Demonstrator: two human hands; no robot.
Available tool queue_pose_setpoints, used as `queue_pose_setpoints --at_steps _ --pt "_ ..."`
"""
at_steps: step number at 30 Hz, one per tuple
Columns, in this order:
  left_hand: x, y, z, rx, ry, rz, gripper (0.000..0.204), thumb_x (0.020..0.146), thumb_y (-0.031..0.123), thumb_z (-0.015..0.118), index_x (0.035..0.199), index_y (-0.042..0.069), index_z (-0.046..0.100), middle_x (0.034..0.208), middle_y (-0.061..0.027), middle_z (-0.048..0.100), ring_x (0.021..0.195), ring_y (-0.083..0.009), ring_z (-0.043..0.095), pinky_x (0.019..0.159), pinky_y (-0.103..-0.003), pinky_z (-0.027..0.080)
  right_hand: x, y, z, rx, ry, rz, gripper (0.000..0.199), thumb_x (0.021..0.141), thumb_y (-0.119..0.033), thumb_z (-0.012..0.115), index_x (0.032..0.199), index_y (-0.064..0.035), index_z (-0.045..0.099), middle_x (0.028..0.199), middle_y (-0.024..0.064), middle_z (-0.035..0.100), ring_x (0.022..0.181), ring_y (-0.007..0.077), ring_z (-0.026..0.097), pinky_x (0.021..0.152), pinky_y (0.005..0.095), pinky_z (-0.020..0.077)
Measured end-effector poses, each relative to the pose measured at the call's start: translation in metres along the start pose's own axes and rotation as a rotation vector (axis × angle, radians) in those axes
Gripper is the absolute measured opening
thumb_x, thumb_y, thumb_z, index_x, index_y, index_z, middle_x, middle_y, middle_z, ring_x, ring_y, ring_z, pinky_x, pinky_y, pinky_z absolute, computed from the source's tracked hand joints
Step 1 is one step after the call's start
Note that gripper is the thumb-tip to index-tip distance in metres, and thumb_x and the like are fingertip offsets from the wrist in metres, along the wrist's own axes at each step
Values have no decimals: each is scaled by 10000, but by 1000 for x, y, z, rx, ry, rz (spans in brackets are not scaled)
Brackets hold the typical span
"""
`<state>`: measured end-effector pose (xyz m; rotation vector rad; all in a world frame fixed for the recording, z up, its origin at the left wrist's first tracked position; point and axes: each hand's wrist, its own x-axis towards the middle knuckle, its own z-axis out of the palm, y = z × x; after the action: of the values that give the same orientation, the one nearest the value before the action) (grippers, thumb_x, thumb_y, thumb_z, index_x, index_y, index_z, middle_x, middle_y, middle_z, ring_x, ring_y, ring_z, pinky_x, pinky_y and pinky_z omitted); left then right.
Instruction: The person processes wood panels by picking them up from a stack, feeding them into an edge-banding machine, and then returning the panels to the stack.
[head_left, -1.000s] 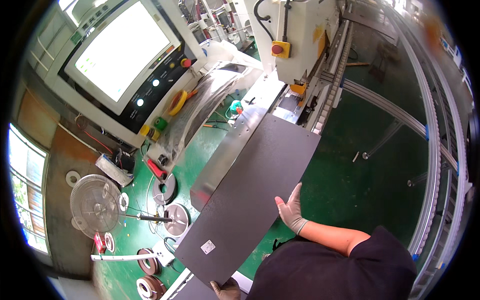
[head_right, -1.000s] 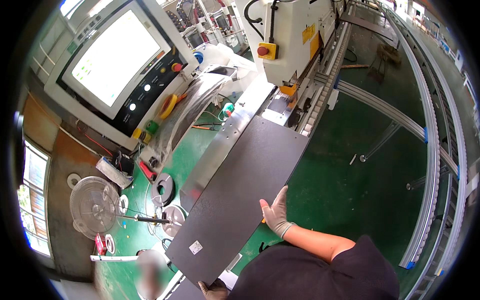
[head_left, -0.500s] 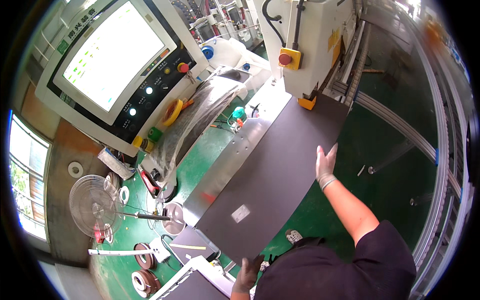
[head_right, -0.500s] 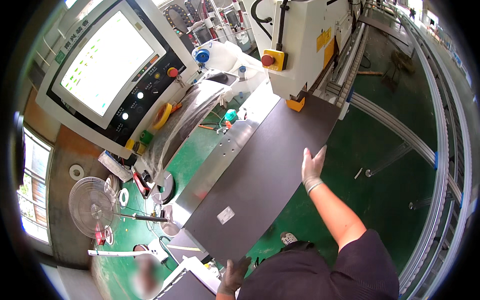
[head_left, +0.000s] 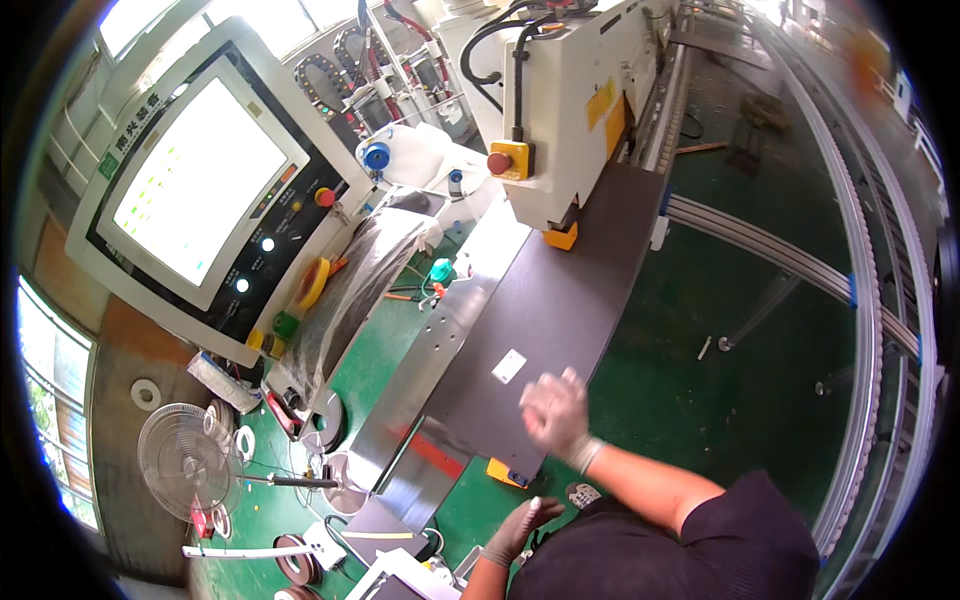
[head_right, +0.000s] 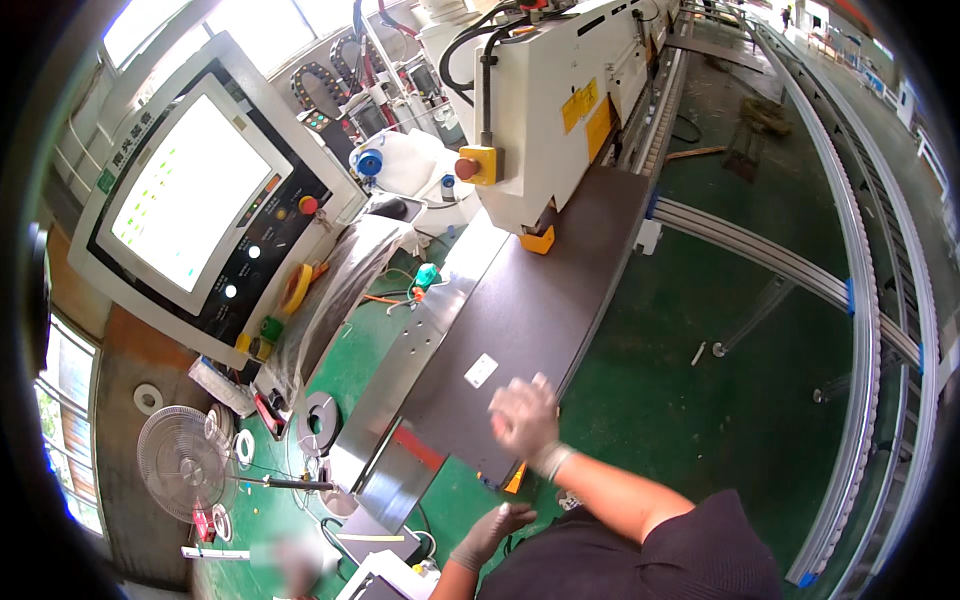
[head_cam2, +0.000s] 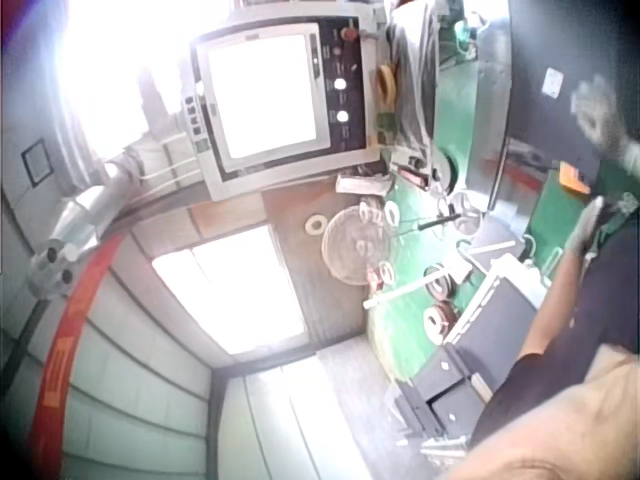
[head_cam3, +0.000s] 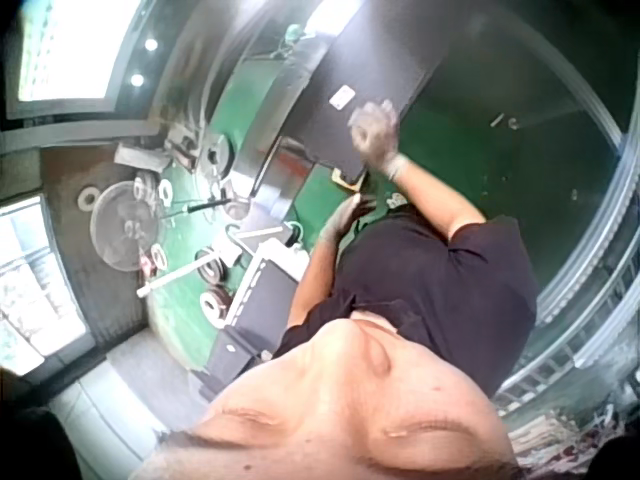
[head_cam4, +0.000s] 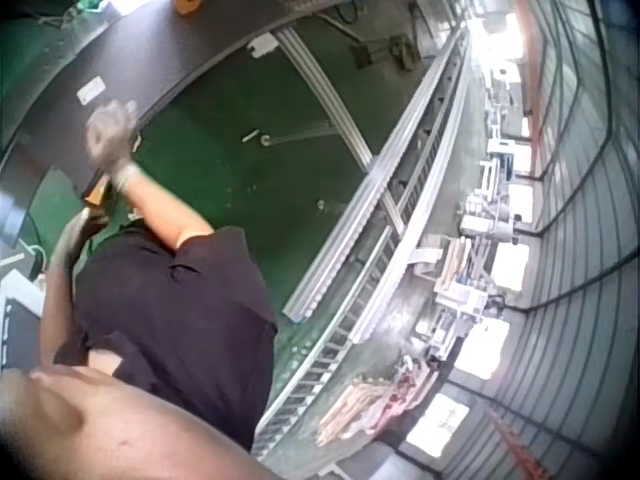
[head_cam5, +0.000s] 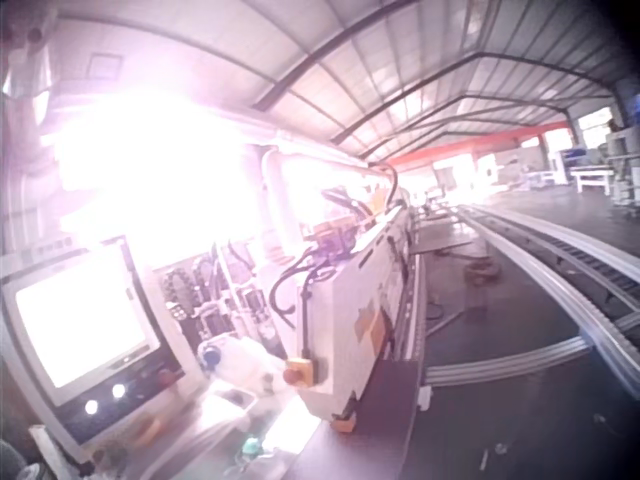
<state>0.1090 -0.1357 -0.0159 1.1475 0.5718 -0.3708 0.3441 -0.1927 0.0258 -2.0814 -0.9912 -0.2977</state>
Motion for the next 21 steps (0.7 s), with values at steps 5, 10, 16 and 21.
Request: queue_pose_setpoints --at_steps 5,10,16,21 --pt "-28 -149 -59 817 256 -127 392 1004 378 437 1207 84 596 1134 -224 636 1084 -370 606 939 -417 481 -3 7 -2 135 71 -189 78 714 -180 674 779 -153 709 922 1 725 982 207 667 937 432 463" --pt "-144 -345 -117 1153 302 -142 271 980 253 428 1089 65 589 994 -241 655 1000 -402 629 854 -516 491 21 40 -9 120 140 -252 62 707 -128 619 739 -127 672 884 42 712 954 255 671 933 449 475" --pt "-200 -364 -110 1073 455 -202 221 982 196 403 1041 32 539 918 -243 651 910 -428 623 791 -536 489 56 82 -15 -28 251 -149 95 761 -108 585 803 -85 667 930 93 688 960 295 634 994 468 410" --pt "-170 -294 -55 45 953 -159 339 965 265 499 1037 -32 647 1025 -226 661 997 -366 615 864 -406 474 66 120 28 -100 409 -17 185 747 -87 649 921 -78 708 1042 103 673 1021 322 611 944 430 471"
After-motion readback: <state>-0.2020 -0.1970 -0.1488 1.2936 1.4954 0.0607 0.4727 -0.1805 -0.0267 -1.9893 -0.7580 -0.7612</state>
